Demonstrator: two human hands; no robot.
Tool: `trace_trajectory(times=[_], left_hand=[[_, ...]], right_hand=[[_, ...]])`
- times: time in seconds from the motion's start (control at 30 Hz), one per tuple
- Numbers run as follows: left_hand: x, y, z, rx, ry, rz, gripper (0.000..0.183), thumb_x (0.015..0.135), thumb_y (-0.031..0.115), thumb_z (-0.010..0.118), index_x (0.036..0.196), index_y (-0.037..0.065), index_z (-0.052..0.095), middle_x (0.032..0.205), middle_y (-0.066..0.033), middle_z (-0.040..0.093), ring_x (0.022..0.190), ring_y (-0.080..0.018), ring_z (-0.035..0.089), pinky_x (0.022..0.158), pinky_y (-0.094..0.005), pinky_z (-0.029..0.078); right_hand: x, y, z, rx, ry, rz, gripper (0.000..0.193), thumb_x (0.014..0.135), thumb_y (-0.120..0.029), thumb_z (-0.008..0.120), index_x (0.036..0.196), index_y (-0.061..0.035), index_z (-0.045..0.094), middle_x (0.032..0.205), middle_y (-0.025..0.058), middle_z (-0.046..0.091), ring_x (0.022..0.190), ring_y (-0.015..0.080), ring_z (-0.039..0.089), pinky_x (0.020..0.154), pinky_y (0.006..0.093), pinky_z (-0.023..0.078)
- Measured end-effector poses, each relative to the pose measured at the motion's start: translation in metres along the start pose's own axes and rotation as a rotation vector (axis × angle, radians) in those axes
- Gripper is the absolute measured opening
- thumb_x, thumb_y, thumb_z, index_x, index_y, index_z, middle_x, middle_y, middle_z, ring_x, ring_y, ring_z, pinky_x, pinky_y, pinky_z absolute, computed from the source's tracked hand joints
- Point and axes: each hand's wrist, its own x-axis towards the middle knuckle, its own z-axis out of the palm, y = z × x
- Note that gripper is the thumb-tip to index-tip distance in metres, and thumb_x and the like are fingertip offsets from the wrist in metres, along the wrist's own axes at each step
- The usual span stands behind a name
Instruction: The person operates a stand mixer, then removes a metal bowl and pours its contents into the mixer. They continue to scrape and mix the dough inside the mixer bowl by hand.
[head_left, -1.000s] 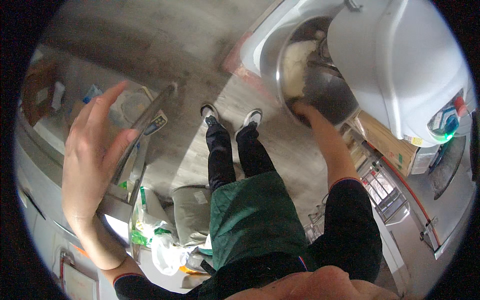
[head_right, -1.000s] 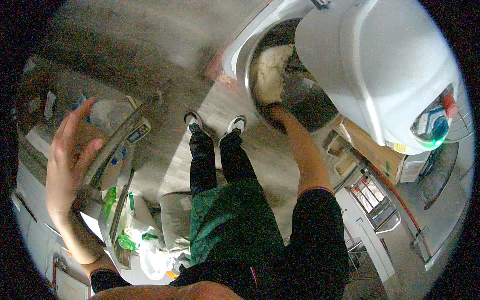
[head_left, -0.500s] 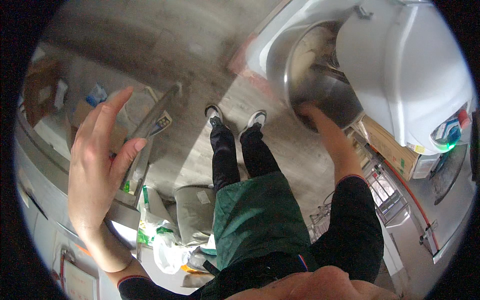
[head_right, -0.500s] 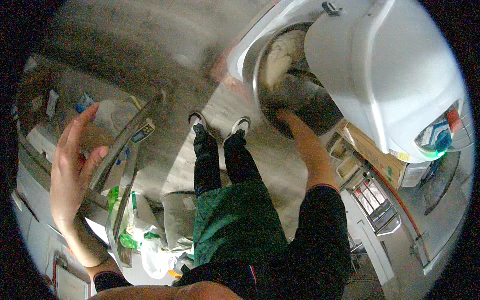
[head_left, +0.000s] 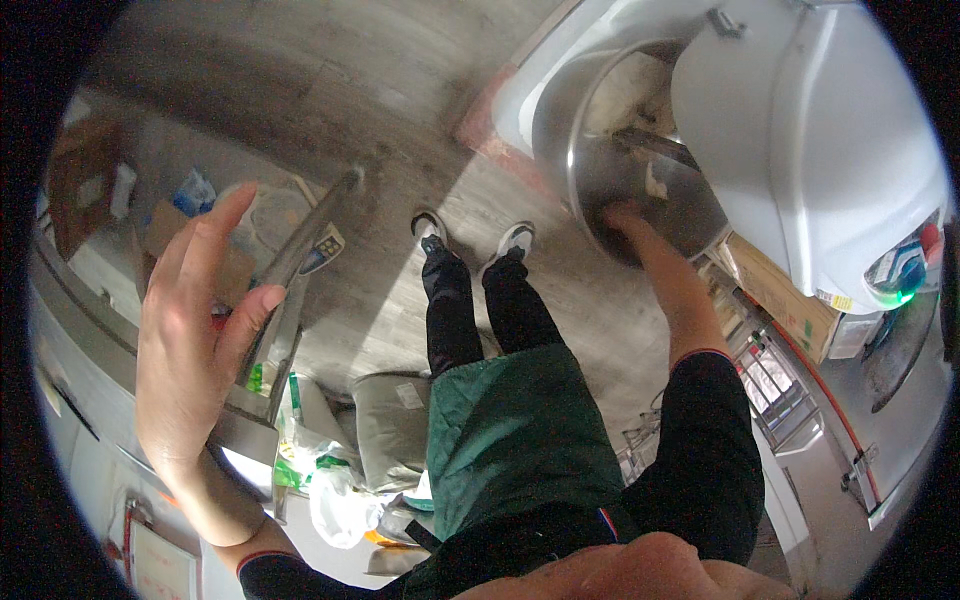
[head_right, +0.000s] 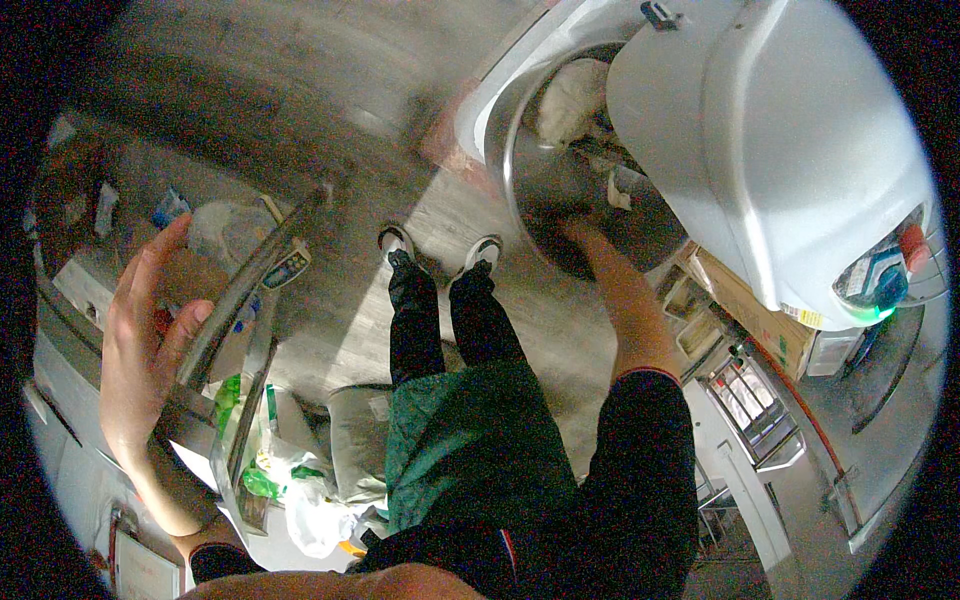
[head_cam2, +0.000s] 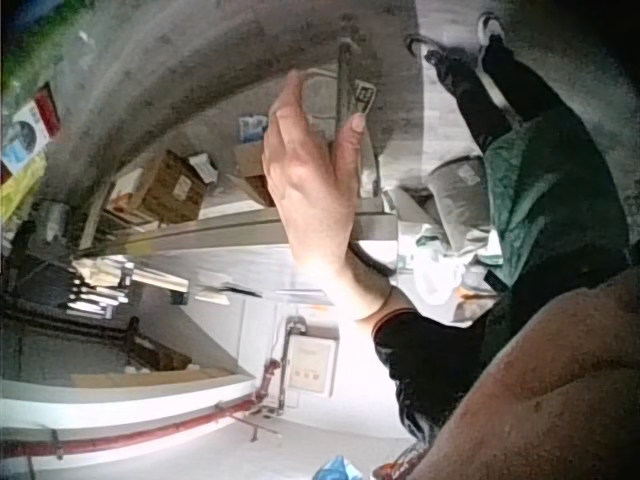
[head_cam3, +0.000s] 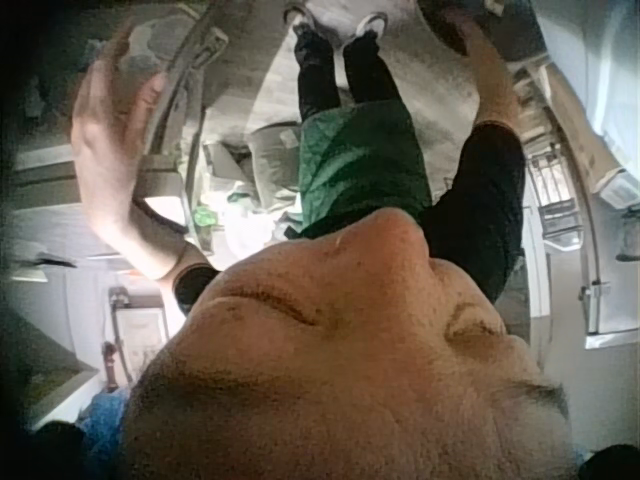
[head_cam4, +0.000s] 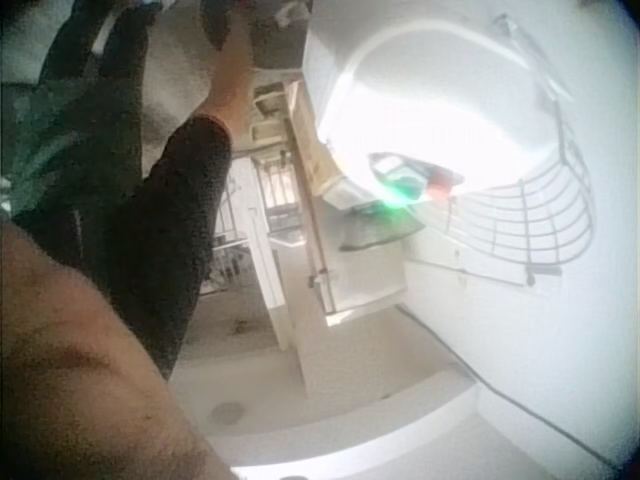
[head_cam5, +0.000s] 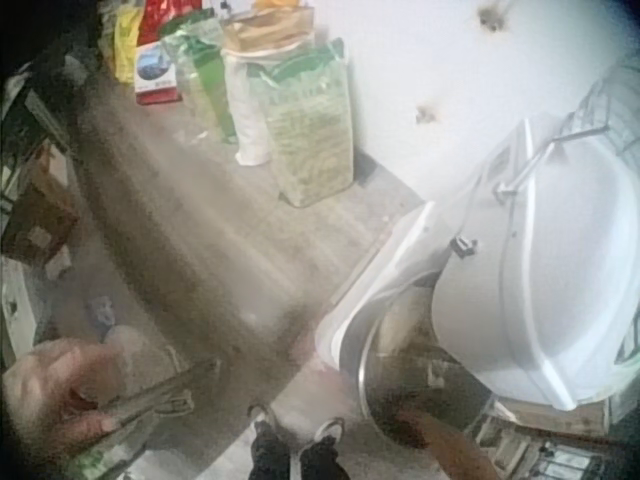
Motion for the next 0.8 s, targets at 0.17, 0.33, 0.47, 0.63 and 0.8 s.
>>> trace_trajectory(times=[0.17,0.33,0.47,0.63,0.8], left_hand=[[-0.002,0.001,0.000,-0.006,-0.010,0.016,0.060,0.080,0.016,0.068,0.134,0.005,0.047,0.129,-0.0172,0.055,0.120,-0.0340,0.052,0.100,-0.0390,0.041],[0.000,-0.004,0.000,0.010,0.009,0.042,0.059,0.079,0.014,0.068,0.134,0.005,0.046,0.128,-0.0167,0.055,0.119,-0.0340,0.052,0.100,-0.0389,0.041],[-0.001,-0.003,0.001,-0.020,-0.002,0.047,0.059,0.080,0.015,0.068,0.133,0.004,0.046,0.128,-0.0164,0.055,0.118,-0.0344,0.052,0.099,-0.0388,0.041],[0.000,-0.003,0.002,0.010,0.064,0.076,0.058,0.078,0.022,0.069,0.129,0.002,0.049,0.120,-0.0184,0.058,0.111,-0.0367,0.055,0.093,-0.0406,0.043],[-0.002,0.000,0.003,-0.007,0.100,0.077,0.057,0.077,0.021,0.070,0.128,0.003,0.050,0.119,-0.0187,0.059,0.110,-0.0368,0.055,0.092,-0.0410,0.044]], right_hand=[[-0.020,-0.003,-0.002,0.116,0.076,-0.095,0.048,0.091,-0.038,0.046,0.129,-0.0111,0.056,0.135,0.0180,0.051,0.126,0.0388,0.043,0.105,0.0553,0.028],[-0.029,0.001,-0.003,0.134,0.082,-0.155,0.048,0.092,-0.039,0.045,0.130,-0.0107,0.053,0.134,0.0174,0.051,0.125,0.0390,0.045,0.104,0.0519,0.030],[-0.031,-0.013,-0.010,0.132,0.093,-0.153,0.049,0.094,-0.040,0.044,0.132,-0.0103,0.052,0.134,0.0169,0.052,0.123,0.0391,0.046,0.104,0.0491,0.032],[-0.045,0.010,-0.017,0.208,0.135,-0.223,0.047,0.095,-0.039,0.043,0.131,-0.0097,0.052,0.131,0.0166,0.053,0.120,0.0390,0.048,0.103,0.0468,0.035],[-0.068,0.002,-0.018,0.265,0.210,-0.197,0.036,0.093,-0.030,0.045,0.117,-0.0066,0.060,0.119,0.0170,0.060,0.108,0.0339,0.056,0.093,0.0438,0.042]])
